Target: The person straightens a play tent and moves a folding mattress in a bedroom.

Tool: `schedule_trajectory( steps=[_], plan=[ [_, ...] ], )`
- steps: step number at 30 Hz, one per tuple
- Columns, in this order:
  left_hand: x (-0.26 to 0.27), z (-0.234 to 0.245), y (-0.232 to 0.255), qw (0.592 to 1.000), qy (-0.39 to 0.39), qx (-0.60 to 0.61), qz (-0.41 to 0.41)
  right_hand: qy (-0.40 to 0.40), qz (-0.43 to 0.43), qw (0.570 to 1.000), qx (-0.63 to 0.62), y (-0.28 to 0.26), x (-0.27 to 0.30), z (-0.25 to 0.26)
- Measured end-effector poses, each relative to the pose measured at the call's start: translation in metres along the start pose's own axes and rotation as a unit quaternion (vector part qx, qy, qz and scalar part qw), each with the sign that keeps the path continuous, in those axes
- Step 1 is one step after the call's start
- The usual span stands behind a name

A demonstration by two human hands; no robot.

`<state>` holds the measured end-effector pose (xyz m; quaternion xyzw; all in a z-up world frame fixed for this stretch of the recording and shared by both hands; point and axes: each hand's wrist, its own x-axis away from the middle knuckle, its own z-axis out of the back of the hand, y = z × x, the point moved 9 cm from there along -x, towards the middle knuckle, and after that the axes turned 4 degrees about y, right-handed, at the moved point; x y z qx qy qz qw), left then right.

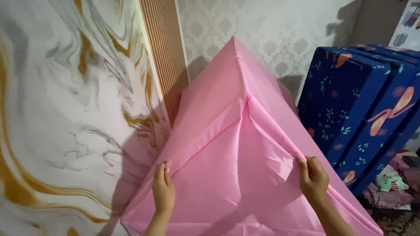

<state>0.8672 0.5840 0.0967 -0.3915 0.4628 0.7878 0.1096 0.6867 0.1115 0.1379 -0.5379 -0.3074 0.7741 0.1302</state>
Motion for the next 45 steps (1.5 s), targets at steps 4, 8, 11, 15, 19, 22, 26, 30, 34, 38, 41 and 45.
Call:
schedule_trajectory(
  steps=[4, 8, 11, 15, 19, 22, 26, 30, 34, 38, 41, 45],
  plan=[
    [-0.011, -0.017, -0.004, 1.000, 0.009, -0.002, 0.008, 0.009, 0.021, 1.000, 0.007, 0.019, -0.012, -0.018],
    [-0.029, -0.044, -0.023, 0.998, -0.021, -0.018, 0.056, -0.001, 0.010, 0.999, 0.034, 0.035, -0.029, -0.042],
    [-0.043, -0.059, -0.033, 0.999, 0.013, 0.009, 0.039, 0.011, 0.017, 0.999, 0.028, 0.033, -0.040, -0.058],
    [-0.061, -0.086, -0.048, 0.999, 0.006, -0.025, 0.040, -0.003, 0.001, 1.000, -0.011, 0.036, -0.057, -0.079],
    [-0.073, -0.112, -0.078, 0.998, 0.033, -0.046, 0.018, -0.029, -0.020, 0.999, -0.014, 0.057, -0.074, -0.106],
    [-0.085, -0.122, -0.084, 0.997, 0.023, -0.063, 0.035, -0.039, -0.039, 0.998, -0.025, 0.052, -0.086, -0.116],
    [-0.099, -0.135, -0.104, 0.998, 0.005, -0.062, 0.029, -0.019, -0.003, 1.000, -0.017, 0.049, -0.096, -0.129],
    [-0.116, -0.152, -0.128, 0.997, -0.008, -0.062, 0.045, -0.038, -0.022, 0.999, -0.015, 0.059, -0.110, -0.147],
    [-0.132, -0.171, -0.127, 0.993, -0.046, -0.071, 0.079, -0.057, -0.028, 0.998, -0.019, 0.062, -0.127, -0.160],
    [-0.147, -0.194, -0.130, 0.992, -0.063, -0.058, 0.092, -0.066, -0.010, 0.997, -0.035, 0.075, -0.140, -0.178],
    [-0.157, -0.203, -0.120, 0.988, -0.072, -0.075, 0.116, -0.105, -0.050, 0.993, 0.000, 0.090, -0.152, -0.196],
    [-0.176, -0.233, -0.139, 0.989, -0.080, -0.046, 0.119, -0.098, -0.067, 0.993, -0.002, 0.102, -0.166, -0.211]
  ],
)
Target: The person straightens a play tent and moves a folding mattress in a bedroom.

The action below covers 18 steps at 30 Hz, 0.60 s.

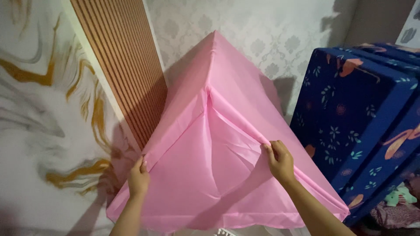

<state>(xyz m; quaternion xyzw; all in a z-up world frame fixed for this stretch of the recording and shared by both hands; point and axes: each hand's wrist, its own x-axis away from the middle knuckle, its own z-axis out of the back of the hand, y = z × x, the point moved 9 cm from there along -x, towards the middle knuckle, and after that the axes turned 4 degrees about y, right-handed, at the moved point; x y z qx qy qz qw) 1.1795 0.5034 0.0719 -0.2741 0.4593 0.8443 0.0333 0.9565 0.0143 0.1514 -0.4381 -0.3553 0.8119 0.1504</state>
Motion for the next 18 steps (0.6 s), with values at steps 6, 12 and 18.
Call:
schedule_trajectory(
  steps=[6, 12, 18],
  plan=[
    [-0.030, -0.033, -0.011, 0.998, 0.003, 0.019, -0.053, -0.009, -0.007, 1.000, -0.010, 0.014, -0.022, -0.029],
    [-0.026, -0.034, 0.015, 0.999, 0.032, -0.003, -0.027, 0.021, 0.018, 1.000, -0.005, 0.015, -0.020, -0.031],
    [-0.006, -0.033, 0.022, 0.996, 0.073, 0.036, -0.045, 0.072, 0.050, 0.995, 0.047, 0.023, -0.012, -0.024]
  ],
)
